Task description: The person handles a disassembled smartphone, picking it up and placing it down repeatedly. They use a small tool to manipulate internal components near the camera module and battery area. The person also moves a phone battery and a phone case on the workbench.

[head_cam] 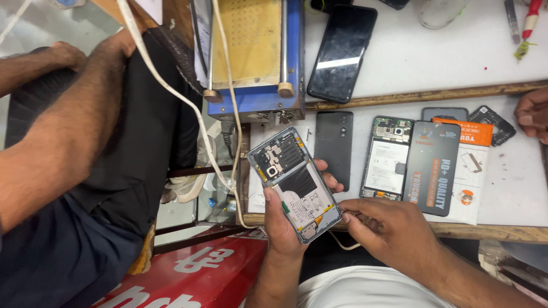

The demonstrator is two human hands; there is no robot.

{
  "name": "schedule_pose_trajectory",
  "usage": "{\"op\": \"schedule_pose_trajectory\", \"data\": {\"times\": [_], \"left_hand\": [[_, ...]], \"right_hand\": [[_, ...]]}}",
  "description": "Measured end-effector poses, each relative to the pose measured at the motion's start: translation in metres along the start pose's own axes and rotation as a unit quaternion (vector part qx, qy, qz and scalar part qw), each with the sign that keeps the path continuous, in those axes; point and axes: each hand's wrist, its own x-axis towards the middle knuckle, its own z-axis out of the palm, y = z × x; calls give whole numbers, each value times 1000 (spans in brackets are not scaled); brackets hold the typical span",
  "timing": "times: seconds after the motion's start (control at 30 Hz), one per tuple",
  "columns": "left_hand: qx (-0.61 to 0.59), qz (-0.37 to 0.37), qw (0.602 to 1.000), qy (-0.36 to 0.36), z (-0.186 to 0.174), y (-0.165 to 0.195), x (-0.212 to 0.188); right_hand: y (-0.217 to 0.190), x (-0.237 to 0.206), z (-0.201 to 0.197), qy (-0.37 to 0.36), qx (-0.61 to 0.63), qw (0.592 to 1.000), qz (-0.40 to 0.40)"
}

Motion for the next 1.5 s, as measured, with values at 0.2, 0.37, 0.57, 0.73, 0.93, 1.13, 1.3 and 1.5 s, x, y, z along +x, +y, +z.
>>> {"op": "schedule_pose_trajectory", "data": {"times": [0.2, 0.37, 0.57, 0.73, 0.93, 1.13, 1.3, 1.5], "left_hand": [[62, 40, 997, -6, 9, -5, -5], [88, 56, 994, 18, 13, -11, -5], [50, 31, 998, 18, 8, -8, -3], [35, 14, 999, 15, 10, -11, -6], [47, 7, 999, -7, 11, -15, -9], [36, 9, 999, -5, 9, -16, -10], [18, 15, 1000, 4, 7, -15, -14], [31, 21, 999, -17, 5, -17, -17]], "right_hand": [[7, 3, 3, 33, -58, 996, -60], [12, 3, 6, 65, -106, 982, -140], [13, 0, -4, 40, -35, 993, -103], [12, -4, 0, 93, 49, 988, -110], [15, -5, 3, 103, 8, 988, -113], [12, -3, -1, 85, -26, 988, -123], [8, -5, -7, 58, 12, 993, -106], [8, -5, -3, 54, -12, 993, -104]]}}
